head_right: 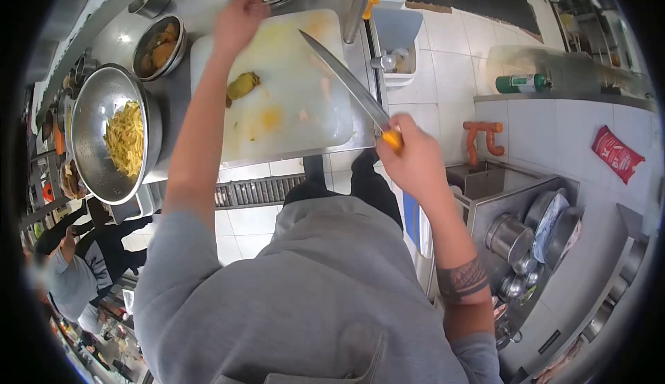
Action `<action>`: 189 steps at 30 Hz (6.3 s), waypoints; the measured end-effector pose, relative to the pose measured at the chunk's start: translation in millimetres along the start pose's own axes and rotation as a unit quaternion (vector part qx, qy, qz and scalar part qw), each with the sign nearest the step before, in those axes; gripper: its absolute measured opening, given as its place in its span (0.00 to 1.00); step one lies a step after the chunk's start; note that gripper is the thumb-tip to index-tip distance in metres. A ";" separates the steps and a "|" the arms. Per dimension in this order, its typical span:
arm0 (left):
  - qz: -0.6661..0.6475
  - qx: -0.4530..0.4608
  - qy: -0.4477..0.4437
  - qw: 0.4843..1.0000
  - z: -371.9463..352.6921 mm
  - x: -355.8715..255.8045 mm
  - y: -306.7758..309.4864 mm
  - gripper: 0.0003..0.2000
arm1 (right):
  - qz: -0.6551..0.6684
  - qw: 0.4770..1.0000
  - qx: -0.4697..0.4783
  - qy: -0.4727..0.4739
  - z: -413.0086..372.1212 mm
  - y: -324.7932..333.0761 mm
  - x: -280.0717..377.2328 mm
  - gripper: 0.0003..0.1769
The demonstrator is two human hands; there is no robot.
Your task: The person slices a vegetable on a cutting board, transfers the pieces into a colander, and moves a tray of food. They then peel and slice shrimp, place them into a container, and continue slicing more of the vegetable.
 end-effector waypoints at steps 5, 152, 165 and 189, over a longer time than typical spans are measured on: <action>-0.005 0.205 0.101 0.974 -208.3 -19.1 -69.9 0.24 | 0.052 0.993 0.057 -0.091 -52.8 -44.4 -53.6 0.18; 0.029 0.139 -0.025 0.990 -148.2 -17.8 -97.7 0.15 | -0.212 0.973 0.026 0.091 14.8 -77.6 -23.2 0.13; -0.217 -0.065 0.040 0.973 -188.1 -39.0 -134.6 0.25 | 0.315 0.893 0.237 -0.216 -17.8 -163.3 -39.9 0.19; 0.315 0.030 -0.101 0.943 157.9 46.7 -36.7 0.18 | 0.267 0.951 0.102 -0.121 61.0 -93.6 44.0 0.19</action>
Point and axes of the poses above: each hand's wrist, its own z-axis towards the middle knuckle, its own y-axis out of the back of the hand, x = y × z, the point moved 8 cm from there along z, towards the middle knuckle, and after that the axes turned 13 degrees about -z, right-handed, at the moved point
